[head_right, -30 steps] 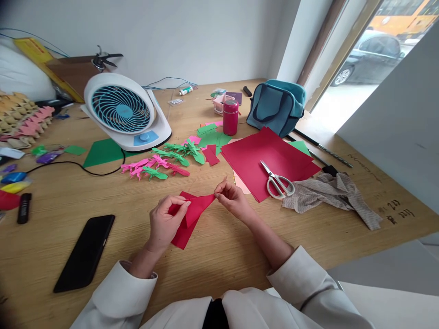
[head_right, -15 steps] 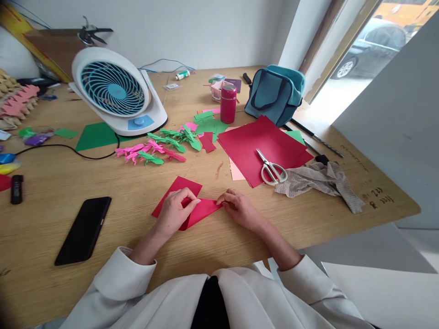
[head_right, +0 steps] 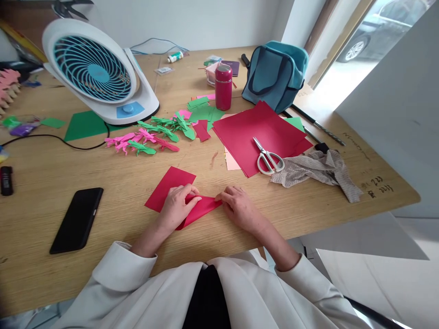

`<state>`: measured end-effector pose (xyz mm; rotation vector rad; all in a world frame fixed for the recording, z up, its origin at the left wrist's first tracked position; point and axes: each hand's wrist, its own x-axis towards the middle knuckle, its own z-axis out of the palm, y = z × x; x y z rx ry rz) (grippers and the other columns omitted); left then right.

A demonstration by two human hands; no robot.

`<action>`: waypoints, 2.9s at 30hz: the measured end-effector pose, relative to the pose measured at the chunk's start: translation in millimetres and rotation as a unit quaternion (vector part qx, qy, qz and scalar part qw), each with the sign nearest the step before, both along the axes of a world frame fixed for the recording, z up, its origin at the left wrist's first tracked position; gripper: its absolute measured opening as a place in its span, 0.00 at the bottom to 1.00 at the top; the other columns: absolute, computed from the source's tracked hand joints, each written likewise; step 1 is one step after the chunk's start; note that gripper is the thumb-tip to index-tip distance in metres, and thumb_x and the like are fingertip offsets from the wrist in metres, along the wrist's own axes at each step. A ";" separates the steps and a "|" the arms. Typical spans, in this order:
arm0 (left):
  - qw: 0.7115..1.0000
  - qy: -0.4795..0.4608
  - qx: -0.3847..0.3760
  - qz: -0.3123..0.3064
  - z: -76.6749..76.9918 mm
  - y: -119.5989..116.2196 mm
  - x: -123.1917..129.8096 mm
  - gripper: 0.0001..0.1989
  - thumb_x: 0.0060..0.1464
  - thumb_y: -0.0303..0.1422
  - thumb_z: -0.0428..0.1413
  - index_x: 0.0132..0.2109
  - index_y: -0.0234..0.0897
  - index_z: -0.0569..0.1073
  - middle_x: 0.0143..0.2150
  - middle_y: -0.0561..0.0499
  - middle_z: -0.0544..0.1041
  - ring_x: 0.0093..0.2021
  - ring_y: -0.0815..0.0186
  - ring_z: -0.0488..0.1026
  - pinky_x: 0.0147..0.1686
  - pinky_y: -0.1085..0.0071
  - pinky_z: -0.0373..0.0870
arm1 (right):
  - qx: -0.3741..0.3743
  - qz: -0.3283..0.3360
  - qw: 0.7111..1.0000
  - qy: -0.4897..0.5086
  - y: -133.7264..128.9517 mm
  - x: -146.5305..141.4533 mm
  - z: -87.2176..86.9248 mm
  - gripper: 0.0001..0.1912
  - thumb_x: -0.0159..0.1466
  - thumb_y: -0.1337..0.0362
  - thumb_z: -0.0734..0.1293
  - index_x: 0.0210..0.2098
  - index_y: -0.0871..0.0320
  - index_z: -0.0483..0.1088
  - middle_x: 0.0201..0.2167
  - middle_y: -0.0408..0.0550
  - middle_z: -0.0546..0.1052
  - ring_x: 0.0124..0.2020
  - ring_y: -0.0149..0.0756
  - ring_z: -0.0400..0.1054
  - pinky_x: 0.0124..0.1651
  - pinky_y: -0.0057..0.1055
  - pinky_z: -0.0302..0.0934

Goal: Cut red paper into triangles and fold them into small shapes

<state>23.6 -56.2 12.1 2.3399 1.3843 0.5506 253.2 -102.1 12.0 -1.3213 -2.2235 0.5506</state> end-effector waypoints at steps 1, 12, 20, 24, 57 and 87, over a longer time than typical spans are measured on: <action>1.000 0.011 0.007 -0.004 0.3 -0.1 0.3 0.07 0.56 0.30 0.62 0.38 0.41 0.69 0.35 0.54 0.80 0.38 0.62 0.74 0.44 0.63 0.63 | 0.000 -0.001 1.000 -0.006 -0.3 -0.1 0.7 0.13 0.66 0.76 0.59 0.43 0.58 0.73 0.34 0.49 0.71 0.37 0.39 0.64 0.42 0.35 0.57; 0.997 -0.054 -0.050 -0.001 5.0 4.0 -1.6 0.10 0.51 0.27 0.65 0.37 0.40 0.71 0.33 0.54 0.76 0.38 0.63 0.74 0.44 0.64 0.65 | -0.014 0.004 0.999 -0.044 -1.8 -0.3 5.9 0.13 0.65 0.76 0.61 0.43 0.57 0.73 0.36 0.50 0.71 0.39 0.39 0.63 0.43 0.35 0.56; 0.999 -0.026 -0.031 -0.011 6.8 2.6 -4.5 0.04 0.54 0.27 0.63 0.35 0.40 0.74 0.37 0.52 0.75 0.41 0.62 0.72 0.44 0.64 0.66 | -0.022 0.007 0.998 -0.066 -3.0 -0.8 11.5 0.15 0.64 0.78 0.61 0.44 0.57 0.73 0.37 0.51 0.71 0.40 0.41 0.63 0.44 0.37 0.57; 0.996 -0.058 -0.051 -0.048 9.2 -3.4 -8.7 0.05 0.59 0.26 0.57 0.36 0.39 0.75 0.35 0.52 0.76 0.37 0.66 0.74 0.40 0.69 0.69 | -0.006 0.008 0.997 -0.074 -4.9 0.0 9.6 0.14 0.65 0.77 0.62 0.44 0.57 0.74 0.39 0.51 0.70 0.41 0.41 0.63 0.44 0.38 0.57; 0.975 0.194 0.081 -0.071 15.2 -64.8 -0.1 0.20 0.63 0.37 0.54 0.60 0.35 0.71 0.63 0.44 0.72 0.55 0.54 0.71 0.55 0.60 0.70 | 0.024 0.099 0.992 -0.077 -7.9 -14.3 8.9 0.15 0.71 0.72 0.57 0.53 0.60 0.70 0.45 0.57 0.71 0.43 0.44 0.65 0.47 0.43 0.67; 0.949 0.304 0.032 -0.079 18.6 -77.2 11.4 0.33 0.60 0.46 0.55 0.69 0.43 0.61 0.70 0.42 0.63 0.63 0.47 0.65 0.58 0.53 0.70 | 0.063 0.098 0.991 -0.065 -21.3 -3.7 1.7 0.21 0.70 0.74 0.56 0.60 0.66 0.65 0.56 0.60 0.71 0.53 0.45 0.66 0.57 0.46 0.68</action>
